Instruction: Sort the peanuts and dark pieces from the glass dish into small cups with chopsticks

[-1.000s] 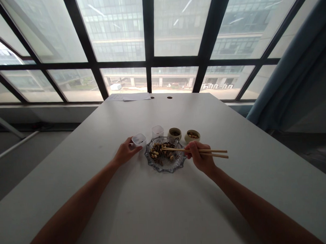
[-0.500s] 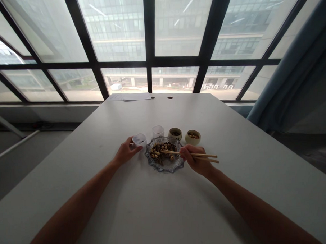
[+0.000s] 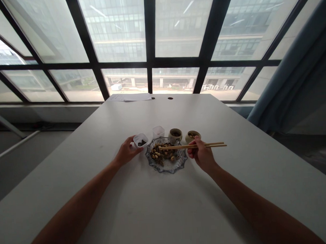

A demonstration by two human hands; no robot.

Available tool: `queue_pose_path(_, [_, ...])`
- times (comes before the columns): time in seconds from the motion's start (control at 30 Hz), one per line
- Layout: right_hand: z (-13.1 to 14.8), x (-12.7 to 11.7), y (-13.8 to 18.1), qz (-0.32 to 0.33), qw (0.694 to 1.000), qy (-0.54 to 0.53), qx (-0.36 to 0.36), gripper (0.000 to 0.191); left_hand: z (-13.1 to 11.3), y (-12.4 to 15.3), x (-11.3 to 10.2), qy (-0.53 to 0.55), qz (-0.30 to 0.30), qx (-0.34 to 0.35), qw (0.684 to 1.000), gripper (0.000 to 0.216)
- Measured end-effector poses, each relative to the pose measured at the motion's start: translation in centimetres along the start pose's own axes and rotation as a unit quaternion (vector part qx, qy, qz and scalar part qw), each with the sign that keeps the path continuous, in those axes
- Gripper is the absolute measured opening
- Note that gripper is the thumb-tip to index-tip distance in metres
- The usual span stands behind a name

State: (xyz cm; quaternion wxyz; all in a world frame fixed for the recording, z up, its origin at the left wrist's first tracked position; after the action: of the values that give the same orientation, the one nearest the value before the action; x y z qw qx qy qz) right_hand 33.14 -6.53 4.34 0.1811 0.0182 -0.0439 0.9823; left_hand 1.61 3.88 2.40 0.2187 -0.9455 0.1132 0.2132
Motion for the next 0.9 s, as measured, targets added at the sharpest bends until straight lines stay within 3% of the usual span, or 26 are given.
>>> queue_pose_path(0.13, [-0.8, 0.1, -0.1, 0.003, 0.998, -0.038, 0.043, 0.054, -0.7, 0.0, -0.3, -0.025, -0.027, 0.057, 0.998, 0.062])
queue_pose_path(0.27, [-1.1, 0.2, 0.0, -0.006, 0.997, -0.055, 0.063, 0.053, -0.4, 0.1, -0.4, -0.03, -0.04, 0.056, 0.997, 0.062])
queue_pose_path(0.53, [-0.8, -0.1, -0.1, 0.004, 1.0, -0.022, -0.003, 0.051, 0.4, 0.2, -0.6, -0.033, -0.075, 0.03, 0.996, 0.067])
queue_pose_path(0.67, [-1.1, -1.0, -1.0, -0.031, 0.998, -0.049, -0.008, 0.049, 1.2, -0.1, -1.1, -0.071, -0.08, -0.027, 0.994, 0.067])
queue_pose_path(0.8, [-0.3, -3.0, -2.6, -0.087, 0.993, -0.068, -0.041, 0.049, 2.1, -1.3, -2.0, -0.105, -0.039, -0.098, 0.989, 0.078])
queue_pose_path(0.9, [1.3, -5.1, -3.3, -0.138, 0.986, -0.058, -0.07, 0.051, 0.9, -2.7, -2.3, -0.125, -0.046, -0.09, 0.987, 0.093])
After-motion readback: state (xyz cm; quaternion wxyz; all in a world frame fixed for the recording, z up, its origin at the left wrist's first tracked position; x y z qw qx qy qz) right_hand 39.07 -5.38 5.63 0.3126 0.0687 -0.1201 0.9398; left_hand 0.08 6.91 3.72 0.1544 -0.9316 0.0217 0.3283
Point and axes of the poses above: each hand's wrist, its own y-axis away from the middle knuckle, its own x-axis out of the palm, z = x × y, the point moved 6 cm from there along -y, towards the middle knuckle, and after that the axes turned 11 degrees about y, right-handed, at the moved point
